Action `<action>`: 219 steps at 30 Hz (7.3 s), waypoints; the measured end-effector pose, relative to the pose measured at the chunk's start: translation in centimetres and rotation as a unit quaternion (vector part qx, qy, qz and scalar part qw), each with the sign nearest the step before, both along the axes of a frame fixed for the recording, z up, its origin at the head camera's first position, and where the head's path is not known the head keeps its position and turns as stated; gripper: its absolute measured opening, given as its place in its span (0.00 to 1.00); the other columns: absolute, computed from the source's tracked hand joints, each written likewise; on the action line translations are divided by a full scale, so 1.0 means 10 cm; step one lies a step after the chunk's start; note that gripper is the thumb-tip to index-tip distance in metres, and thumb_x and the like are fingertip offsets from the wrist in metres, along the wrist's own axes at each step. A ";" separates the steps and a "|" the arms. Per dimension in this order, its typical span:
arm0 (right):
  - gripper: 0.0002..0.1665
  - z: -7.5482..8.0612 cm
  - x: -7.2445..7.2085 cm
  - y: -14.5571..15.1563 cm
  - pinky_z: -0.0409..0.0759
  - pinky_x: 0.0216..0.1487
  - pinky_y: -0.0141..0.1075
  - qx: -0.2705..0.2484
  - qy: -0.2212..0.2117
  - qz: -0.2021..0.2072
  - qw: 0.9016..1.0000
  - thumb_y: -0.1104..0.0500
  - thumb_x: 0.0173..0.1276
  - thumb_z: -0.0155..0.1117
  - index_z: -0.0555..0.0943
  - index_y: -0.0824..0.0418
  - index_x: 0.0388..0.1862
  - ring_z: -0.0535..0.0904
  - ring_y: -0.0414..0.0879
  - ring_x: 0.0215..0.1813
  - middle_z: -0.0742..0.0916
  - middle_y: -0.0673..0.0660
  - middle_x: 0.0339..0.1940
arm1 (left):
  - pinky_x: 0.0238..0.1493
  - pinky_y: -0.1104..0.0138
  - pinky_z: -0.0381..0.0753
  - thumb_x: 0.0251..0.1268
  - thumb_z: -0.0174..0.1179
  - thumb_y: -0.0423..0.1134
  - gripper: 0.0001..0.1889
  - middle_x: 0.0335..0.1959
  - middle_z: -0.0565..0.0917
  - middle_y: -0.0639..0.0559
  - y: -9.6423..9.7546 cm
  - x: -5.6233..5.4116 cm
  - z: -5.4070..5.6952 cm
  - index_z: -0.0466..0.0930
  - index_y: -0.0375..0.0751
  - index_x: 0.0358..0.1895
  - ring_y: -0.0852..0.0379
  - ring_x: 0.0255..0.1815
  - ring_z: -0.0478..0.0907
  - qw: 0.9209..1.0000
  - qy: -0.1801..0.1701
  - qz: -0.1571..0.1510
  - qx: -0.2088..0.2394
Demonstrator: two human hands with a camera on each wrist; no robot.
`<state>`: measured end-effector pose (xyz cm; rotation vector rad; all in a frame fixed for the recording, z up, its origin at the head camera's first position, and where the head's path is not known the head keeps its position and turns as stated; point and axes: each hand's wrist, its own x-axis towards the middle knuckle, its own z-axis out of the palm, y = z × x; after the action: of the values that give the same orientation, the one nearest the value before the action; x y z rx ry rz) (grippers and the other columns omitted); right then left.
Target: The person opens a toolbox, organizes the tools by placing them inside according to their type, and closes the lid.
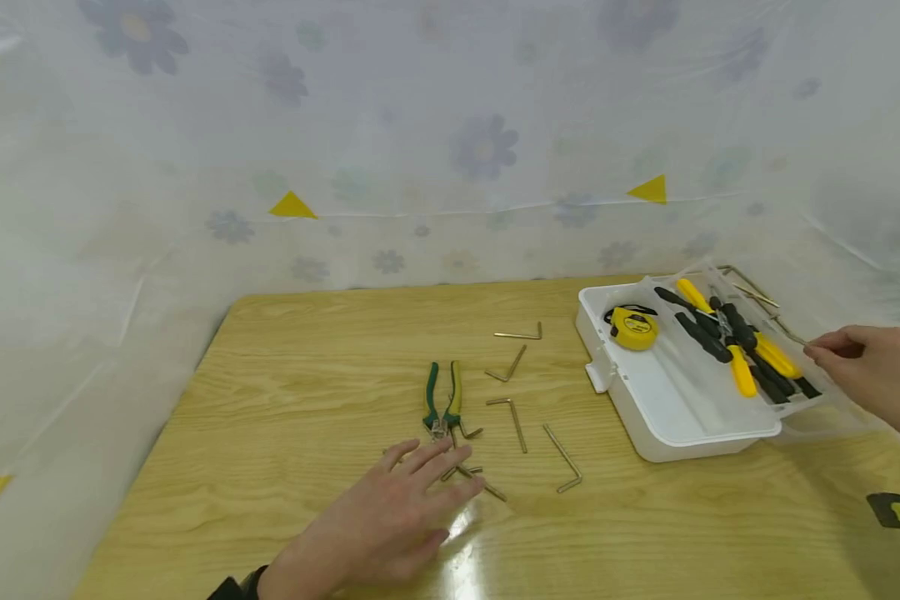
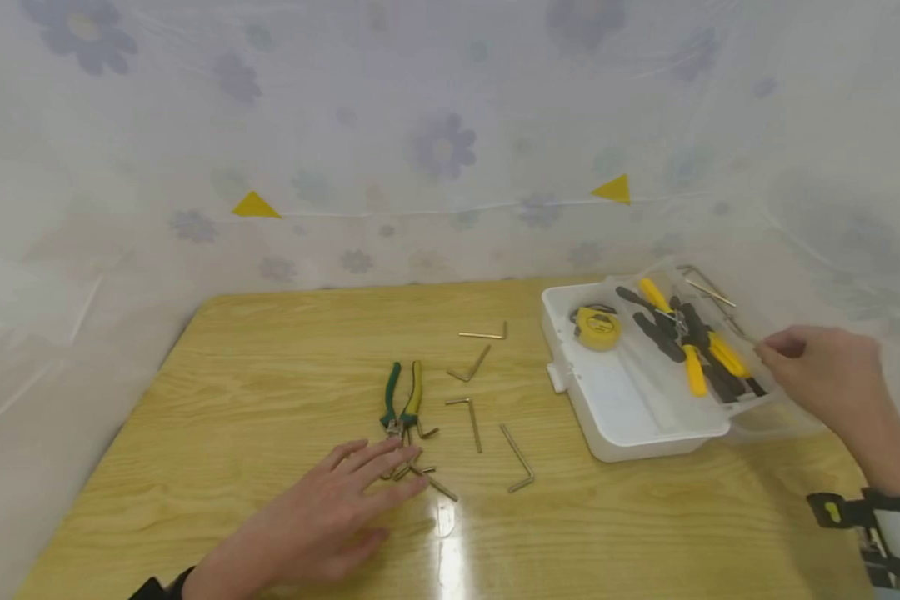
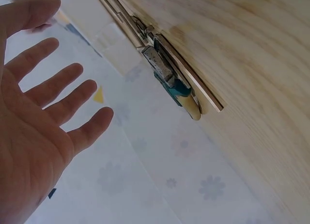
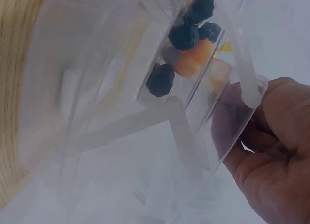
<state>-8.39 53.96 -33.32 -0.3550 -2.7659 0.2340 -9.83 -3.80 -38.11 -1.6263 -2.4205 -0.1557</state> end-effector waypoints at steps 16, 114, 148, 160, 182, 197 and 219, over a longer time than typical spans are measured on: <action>0.10 0.16 -0.31 -0.07 0.74 0.23 0.50 0.044 -0.048 0.055 0.996 0.69 0.65 0.68 0.84 0.79 0.34 0.80 0.65 0.26 0.85 0.71 0.24 | 0.65 0.53 0.80 0.62 0.68 0.51 0.33 0.74 0.74 0.52 0.00 -0.02 0.02 0.71 0.59 0.71 0.49 0.74 0.71 1.000 0.018 0.008 0.011; 0.03 -0.58 0.07 -2.43 0.74 0.30 0.27 -0.212 -0.197 0.309 0.906 0.59 0.70 0.67 0.87 0.55 0.39 0.71 0.28 0.31 0.85 0.42 0.30 | 0.59 0.42 0.80 0.59 0.72 0.46 0.31 0.72 0.76 0.45 -0.91 -0.17 -0.04 0.78 0.50 0.68 0.40 0.69 0.76 0.979 -0.041 0.191 0.060; 0.25 -0.54 0.02 -2.09 0.76 0.33 0.20 -0.049 0.212 0.477 0.851 0.49 0.79 0.49 0.76 0.53 0.20 0.75 0.34 0.34 0.84 0.46 0.30 | 0.61 0.44 0.80 0.60 0.70 0.44 0.31 0.73 0.75 0.44 -0.83 -0.17 -0.08 0.77 0.51 0.69 0.40 0.69 0.76 0.983 -0.043 0.166 0.058; 0.34 -0.14 0.04 -1.32 0.68 0.38 0.09 0.000 0.284 0.267 0.921 0.36 0.72 0.53 0.80 0.61 0.17 0.69 0.11 0.43 0.87 0.57 0.24 | 0.64 0.45 0.78 0.63 0.68 0.46 0.33 0.76 0.71 0.47 -0.49 -0.19 -0.08 0.73 0.54 0.73 0.43 0.75 0.71 0.994 -0.061 0.084 0.041; 0.08 0.00 0.09 -0.29 0.63 0.21 0.18 -0.104 0.106 -0.012 0.989 0.75 0.69 0.59 0.79 0.84 0.40 0.58 0.13 0.22 0.82 0.68 0.21 | 0.61 0.49 0.81 0.61 0.69 0.49 0.32 0.74 0.74 0.48 -0.17 -0.05 -0.10 0.75 0.56 0.70 0.45 0.74 0.72 0.999 -0.013 0.023 0.031; 0.12 0.05 -0.15 -0.16 0.71 0.20 0.37 -0.031 0.011 -0.015 0.999 0.70 0.72 0.61 0.79 0.84 0.43 0.78 0.72 0.32 0.82 0.82 0.36 | 0.62 0.48 0.81 0.60 0.69 0.49 0.33 0.74 0.74 0.47 -0.21 -0.08 -0.11 0.74 0.55 0.71 0.45 0.73 0.73 0.999 -0.013 0.029 0.035; 0.48 0.18 -0.01 -0.39 0.76 0.37 0.65 0.009 -0.051 -0.034 0.998 0.37 0.84 0.30 0.77 0.81 0.57 0.76 0.72 0.26 0.84 0.82 0.33 | 0.62 0.47 0.80 0.60 0.69 0.48 0.35 0.74 0.74 0.48 -0.31 -0.06 -0.13 0.72 0.57 0.73 0.45 0.73 0.74 0.997 -0.029 0.046 0.053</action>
<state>-8.47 50.04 -31.53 -0.4683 -2.8482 0.1776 -10.43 -6.87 -39.37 -1.4826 -2.4795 -0.3139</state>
